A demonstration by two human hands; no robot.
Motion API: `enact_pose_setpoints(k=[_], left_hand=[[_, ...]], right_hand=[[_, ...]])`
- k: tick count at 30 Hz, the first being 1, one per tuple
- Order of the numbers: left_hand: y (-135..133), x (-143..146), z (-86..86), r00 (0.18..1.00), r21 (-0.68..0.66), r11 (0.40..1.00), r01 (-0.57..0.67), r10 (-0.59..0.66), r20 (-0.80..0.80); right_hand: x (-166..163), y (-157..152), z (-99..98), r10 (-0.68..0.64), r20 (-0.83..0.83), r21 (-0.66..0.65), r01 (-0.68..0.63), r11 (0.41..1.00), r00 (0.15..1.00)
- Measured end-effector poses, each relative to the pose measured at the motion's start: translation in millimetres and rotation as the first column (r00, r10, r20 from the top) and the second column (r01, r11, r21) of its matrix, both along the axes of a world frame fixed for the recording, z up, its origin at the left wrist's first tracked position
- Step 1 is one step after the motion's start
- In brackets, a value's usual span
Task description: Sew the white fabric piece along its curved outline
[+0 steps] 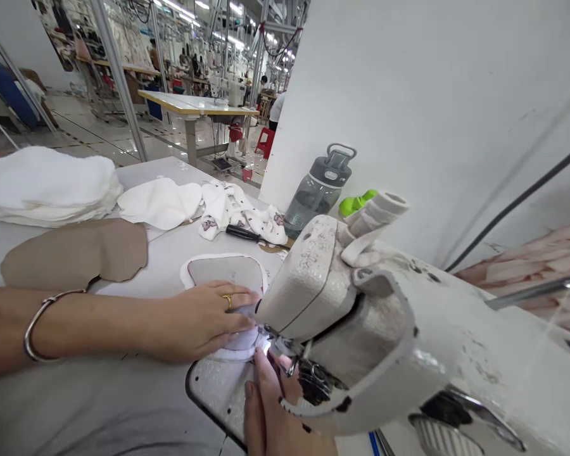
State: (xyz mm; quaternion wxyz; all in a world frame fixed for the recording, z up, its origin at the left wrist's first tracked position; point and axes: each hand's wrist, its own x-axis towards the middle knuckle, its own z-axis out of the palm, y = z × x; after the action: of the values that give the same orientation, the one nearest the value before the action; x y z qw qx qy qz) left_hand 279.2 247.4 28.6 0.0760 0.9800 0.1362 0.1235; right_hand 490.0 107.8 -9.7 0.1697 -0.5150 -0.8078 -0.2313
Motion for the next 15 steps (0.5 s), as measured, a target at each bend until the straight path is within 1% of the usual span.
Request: enact_pose_setpoints(k=[2, 4, 8, 11, 13, 15], left_hand=[[-1, 0, 3.6, 0.999, -0.017, 1.0, -0.024, 0.024, -0.021], [2, -1, 10.6, 0.997, -0.053, 0.998, -0.017, 0.013, -0.081], [14, -5, 25.8, 0.968, -0.105, 0.993, 0.052, -0.076, -0.239], [16, -6, 30.6, 0.97, -0.065, 0.995, 0.072, -0.085, -0.228], [12, -6, 30.9, 0.977, -0.017, 0.998, 0.053, -0.056, -0.206], [4, -5, 29.5, 0.981, 0.031, 0.999, 0.015, -0.008, -0.194]], right_hand=[[-1, -1, 0.8, -0.018, 0.034, -0.032, 0.019, 0.999, 0.999], [-2, -1, 1.8, -0.02, 0.029, -0.082, 0.022, 0.996, 0.999], [-7, -1, 2.6, -0.047, -0.088, -0.051, 0.042, 0.998, 0.995], [-10, -1, 3.0, -0.022, -0.085, -0.038, 0.019, 0.999, 0.996], [-10, -1, 3.7, -0.01, -0.055, -0.055, 0.007, 0.998, 0.998], [-10, 0, 4.3, -0.023, -0.07, -0.062, 0.018, 0.998, 0.997]])
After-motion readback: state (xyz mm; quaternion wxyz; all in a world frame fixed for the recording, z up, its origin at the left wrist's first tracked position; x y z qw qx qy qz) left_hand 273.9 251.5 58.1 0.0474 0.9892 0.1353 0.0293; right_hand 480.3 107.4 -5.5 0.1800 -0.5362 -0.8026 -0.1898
